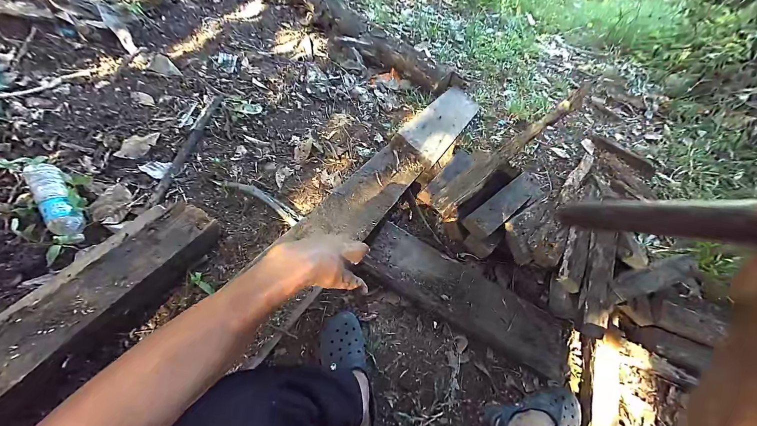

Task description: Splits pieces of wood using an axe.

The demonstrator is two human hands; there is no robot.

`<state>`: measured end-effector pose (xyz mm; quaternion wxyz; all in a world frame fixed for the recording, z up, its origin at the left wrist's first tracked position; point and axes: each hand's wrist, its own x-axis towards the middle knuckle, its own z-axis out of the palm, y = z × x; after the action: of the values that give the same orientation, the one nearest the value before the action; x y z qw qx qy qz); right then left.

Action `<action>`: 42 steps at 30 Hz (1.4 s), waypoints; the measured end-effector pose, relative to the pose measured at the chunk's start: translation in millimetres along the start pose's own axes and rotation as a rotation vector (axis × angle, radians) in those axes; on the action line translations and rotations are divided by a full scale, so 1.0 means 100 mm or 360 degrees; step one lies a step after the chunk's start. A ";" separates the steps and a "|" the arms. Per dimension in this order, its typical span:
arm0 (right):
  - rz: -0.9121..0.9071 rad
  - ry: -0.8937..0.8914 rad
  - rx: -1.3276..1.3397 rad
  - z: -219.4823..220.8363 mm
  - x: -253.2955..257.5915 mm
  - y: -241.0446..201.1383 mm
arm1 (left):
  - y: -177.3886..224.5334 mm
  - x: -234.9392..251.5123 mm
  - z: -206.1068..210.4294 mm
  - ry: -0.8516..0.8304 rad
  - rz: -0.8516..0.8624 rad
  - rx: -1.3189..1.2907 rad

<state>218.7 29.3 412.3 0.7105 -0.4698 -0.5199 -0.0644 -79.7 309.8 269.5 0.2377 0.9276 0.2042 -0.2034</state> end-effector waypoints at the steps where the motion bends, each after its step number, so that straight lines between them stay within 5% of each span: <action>1: 0.0146 0.0059 -0.0124 0.25 -0.39 0.09 | 0.00 0.01 0.00 -0.0008 -0.0003 -0.0001; 5: 0.1673 -0.0021 -0.0285 0.61 -2.44 0.83 | 0.08 0.00 -0.02 -0.0101 -0.0062 0.0001; 8: 0.2208 0.0228 -0.0168 0.73 -2.59 0.88 | 0.10 -0.09 -0.10 0.0022 -0.0049 0.0010; 14: 0.1987 0.0393 -0.0146 0.45 -1.93 0.23 | 0.02 -0.10 0.02 -0.0084 -0.0111 0.0025; 20: 0.0929 0.0306 0.0121 0.18 -0.63 -0.37 | 0.18 -0.03 -0.04 -0.0129 -0.0044 0.0018; 24: 0.0092 -0.0002 0.0287 -0.05 0.11 -0.16 | 0.16 0.05 -0.03 -0.0134 -0.0048 0.0037; 26: -0.0071 -0.0041 0.0286 0.07 0.21 -0.03 | 0.14 0.05 -0.06 -0.0138 -0.0065 0.0007; 29: 0.0415 0.0049 0.0069 0.52 -0.69 0.31 | 0.14 0.07 -0.05 -0.0177 -0.0106 0.0010; 32: 0.1608 -0.0105 -0.0234 0.66 -2.31 0.90 | 0.17 0.12 -0.01 -0.0130 -0.0121 0.0039; 34: 0.2108 -0.0058 -0.0256 0.71 -2.78 1.00 | 0.21 0.04 0.00 -0.0069 -0.0094 0.0074; 38: 0.2246 0.0090 -0.0198 0.60 -2.54 0.59 | 0.16 -0.08 0.05 -0.0052 -0.0058 0.0059; 42: 0.1973 0.0146 -0.0175 0.44 -1.90 0.16 | 0.14 -0.10 0.00 -0.0128 -0.0107 0.0043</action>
<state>112.4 -4.8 251.1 0.6121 -0.7169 -0.1157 0.3131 -81.8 295.7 279.2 0.2262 0.9144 0.2229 -0.2512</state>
